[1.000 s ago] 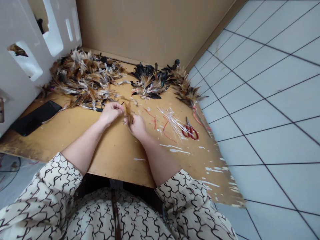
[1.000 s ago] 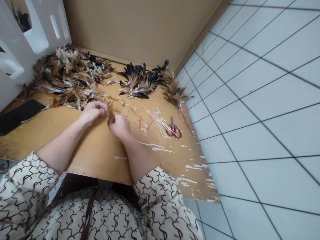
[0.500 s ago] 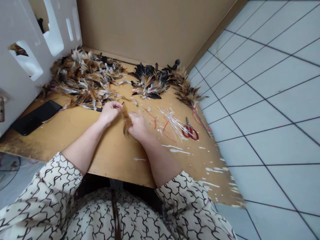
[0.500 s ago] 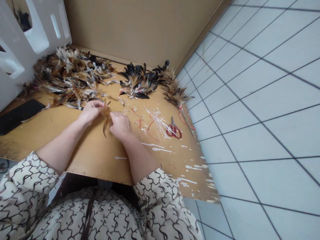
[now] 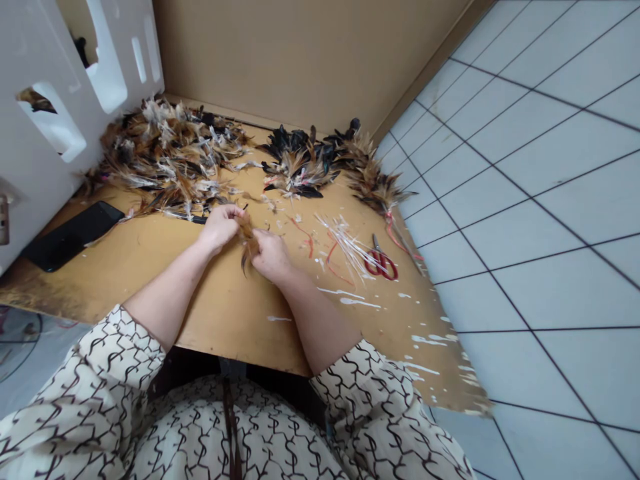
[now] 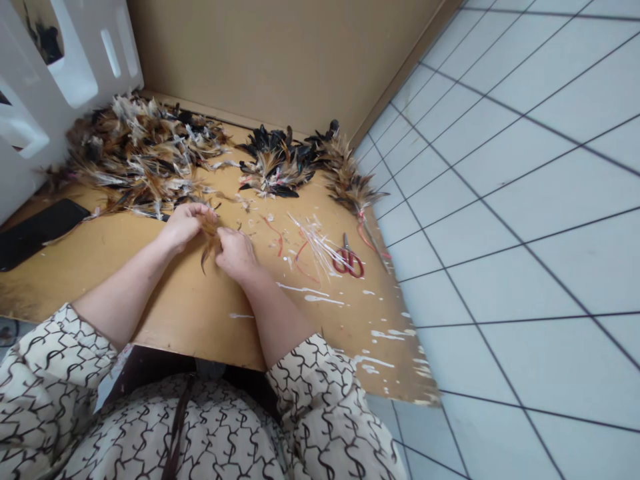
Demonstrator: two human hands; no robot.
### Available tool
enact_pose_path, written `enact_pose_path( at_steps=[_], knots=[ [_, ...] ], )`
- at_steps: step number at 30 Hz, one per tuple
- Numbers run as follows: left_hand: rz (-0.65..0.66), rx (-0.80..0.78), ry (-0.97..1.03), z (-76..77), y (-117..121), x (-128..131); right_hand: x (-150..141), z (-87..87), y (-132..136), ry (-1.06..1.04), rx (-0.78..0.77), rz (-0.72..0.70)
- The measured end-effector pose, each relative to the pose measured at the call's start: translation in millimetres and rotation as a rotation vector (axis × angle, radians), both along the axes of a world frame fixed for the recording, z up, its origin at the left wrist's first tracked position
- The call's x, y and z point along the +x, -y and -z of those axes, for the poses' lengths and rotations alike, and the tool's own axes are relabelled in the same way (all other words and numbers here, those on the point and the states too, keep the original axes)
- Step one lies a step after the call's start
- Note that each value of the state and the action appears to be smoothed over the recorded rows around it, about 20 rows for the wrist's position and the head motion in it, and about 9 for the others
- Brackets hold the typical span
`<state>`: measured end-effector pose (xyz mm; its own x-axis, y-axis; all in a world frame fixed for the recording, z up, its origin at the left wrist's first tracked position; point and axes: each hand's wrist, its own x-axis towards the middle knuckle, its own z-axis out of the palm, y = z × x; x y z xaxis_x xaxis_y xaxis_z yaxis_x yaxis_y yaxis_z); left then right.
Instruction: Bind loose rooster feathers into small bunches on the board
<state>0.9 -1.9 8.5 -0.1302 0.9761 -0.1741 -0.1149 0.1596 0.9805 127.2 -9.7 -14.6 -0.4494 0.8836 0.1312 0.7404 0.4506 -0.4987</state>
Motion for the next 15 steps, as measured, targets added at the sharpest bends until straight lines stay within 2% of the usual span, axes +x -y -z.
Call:
enact_pose_path(
  at_steps=[4, 7, 10, 15],
  knots=[
    [0.012, 0.016, 0.017, -1.2, 0, -1, 0, 8.4, -6, -0.251, -0.103, 0.096],
    [0.045, -0.017, 0.05, -3.4, 1, -1, 1, 10.3, -10, -0.573, -0.224, 0.201],
    [0.103, -0.03, 0.082, -4.7, 3, 0, 2, 5.5, -10, -0.87, -0.346, 0.204],
    [0.243, 0.091, 0.078, -1.4, 3, 0, 0, -2.1, -7, -1.074, -0.444, 0.237]
  ],
)
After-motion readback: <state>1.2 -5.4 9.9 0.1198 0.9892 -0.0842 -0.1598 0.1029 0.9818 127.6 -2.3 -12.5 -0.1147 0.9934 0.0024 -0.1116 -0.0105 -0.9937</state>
